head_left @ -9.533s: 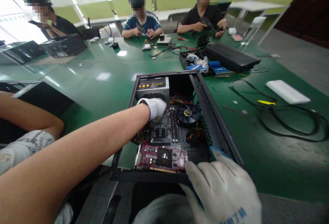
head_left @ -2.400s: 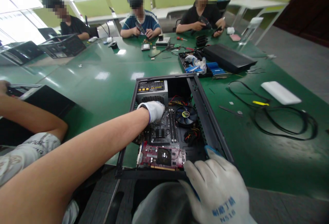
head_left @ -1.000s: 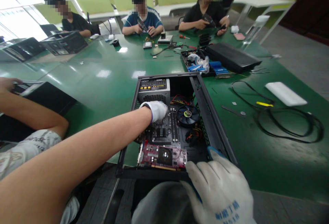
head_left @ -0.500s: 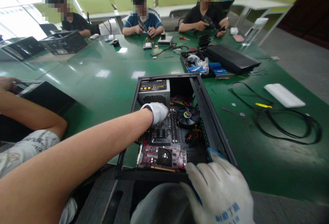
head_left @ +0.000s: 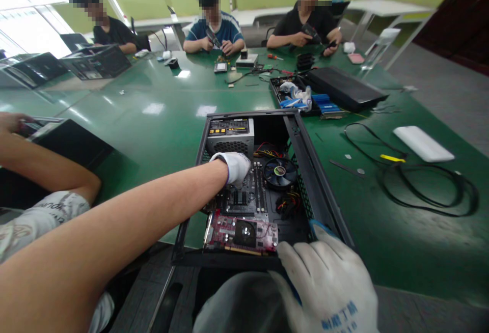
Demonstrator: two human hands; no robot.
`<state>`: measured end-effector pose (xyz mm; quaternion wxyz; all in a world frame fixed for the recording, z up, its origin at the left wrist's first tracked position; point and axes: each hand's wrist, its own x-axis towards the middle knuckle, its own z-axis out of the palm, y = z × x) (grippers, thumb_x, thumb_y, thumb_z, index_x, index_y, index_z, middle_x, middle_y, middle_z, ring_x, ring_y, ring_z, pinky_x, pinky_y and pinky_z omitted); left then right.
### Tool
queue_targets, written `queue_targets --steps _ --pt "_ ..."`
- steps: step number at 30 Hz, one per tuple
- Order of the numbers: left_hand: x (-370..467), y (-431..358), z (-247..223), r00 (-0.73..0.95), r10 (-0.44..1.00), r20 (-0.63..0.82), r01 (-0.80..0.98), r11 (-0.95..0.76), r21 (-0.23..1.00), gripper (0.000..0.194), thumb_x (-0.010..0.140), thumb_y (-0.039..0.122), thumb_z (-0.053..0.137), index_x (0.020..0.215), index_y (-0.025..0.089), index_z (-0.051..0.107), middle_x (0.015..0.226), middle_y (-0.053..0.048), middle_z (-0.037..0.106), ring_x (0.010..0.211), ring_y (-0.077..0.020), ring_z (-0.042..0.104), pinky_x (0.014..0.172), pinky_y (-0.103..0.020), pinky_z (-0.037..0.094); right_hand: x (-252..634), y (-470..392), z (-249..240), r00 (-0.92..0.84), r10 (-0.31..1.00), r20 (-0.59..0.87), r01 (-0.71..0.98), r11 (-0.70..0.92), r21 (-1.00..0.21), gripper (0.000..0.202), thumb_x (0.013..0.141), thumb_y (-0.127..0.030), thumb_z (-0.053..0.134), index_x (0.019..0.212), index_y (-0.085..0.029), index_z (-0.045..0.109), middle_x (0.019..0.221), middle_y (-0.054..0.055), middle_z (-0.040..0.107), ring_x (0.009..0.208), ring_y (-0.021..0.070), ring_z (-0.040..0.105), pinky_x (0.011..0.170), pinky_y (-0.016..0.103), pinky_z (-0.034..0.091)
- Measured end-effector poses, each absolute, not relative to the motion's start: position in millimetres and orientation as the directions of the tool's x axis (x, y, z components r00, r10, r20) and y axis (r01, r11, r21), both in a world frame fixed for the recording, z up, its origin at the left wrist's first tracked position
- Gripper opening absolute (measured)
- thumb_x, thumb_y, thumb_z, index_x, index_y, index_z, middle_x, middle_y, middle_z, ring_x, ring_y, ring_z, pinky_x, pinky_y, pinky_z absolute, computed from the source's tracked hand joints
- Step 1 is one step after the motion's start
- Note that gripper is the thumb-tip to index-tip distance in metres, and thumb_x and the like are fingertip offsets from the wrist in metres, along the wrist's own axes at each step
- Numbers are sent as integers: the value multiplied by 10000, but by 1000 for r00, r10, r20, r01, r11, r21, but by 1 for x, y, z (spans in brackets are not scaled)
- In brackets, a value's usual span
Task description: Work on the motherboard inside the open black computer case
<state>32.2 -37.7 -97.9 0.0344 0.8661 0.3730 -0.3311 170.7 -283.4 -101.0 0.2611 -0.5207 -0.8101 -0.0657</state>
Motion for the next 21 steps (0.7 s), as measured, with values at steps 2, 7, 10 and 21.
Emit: queue_targets --steps 2,7,10,21 --pt "31 -37 -97 504 630 -591 678 -713 -181 602 592 395 798 1132 140 722 1164 -165 716 1043 -319 683 891 -340 548 172 -284 -102 -325 809 491 876 453 -166 242 891 -315 528 969 -167 704 695 36 585 662 195 446 920 451 388" --pt "26 -40 -84 547 681 -487 738 -667 -105 701 640 411 733 1266 125 602 1220 -180 680 1073 -319 666 878 -353 543 174 -285 -104 -357 809 467 883 456 -114 347 944 -420 454 976 -174 697 699 41 585 659 200 443 928 452 373" --pt "23 -45 -68 603 685 -409 736 -675 -45 563 734 387 646 1235 134 602 1141 -152 707 1014 -283 684 836 -326 540 175 -280 -103 -349 809 472 888 446 -109 367 963 -442 420 925 -191 685 673 30 567 640 200 436 918 447 370" --pt "-7 -17 -18 515 845 147 848 -527 62 397 861 363 524 1151 108 614 1087 -142 697 995 -252 658 905 -334 496 184 -159 -86 -324 898 297 945 322 58 406 909 -582 526 861 -191 623 786 61 612 807 228 535 933 406 327"
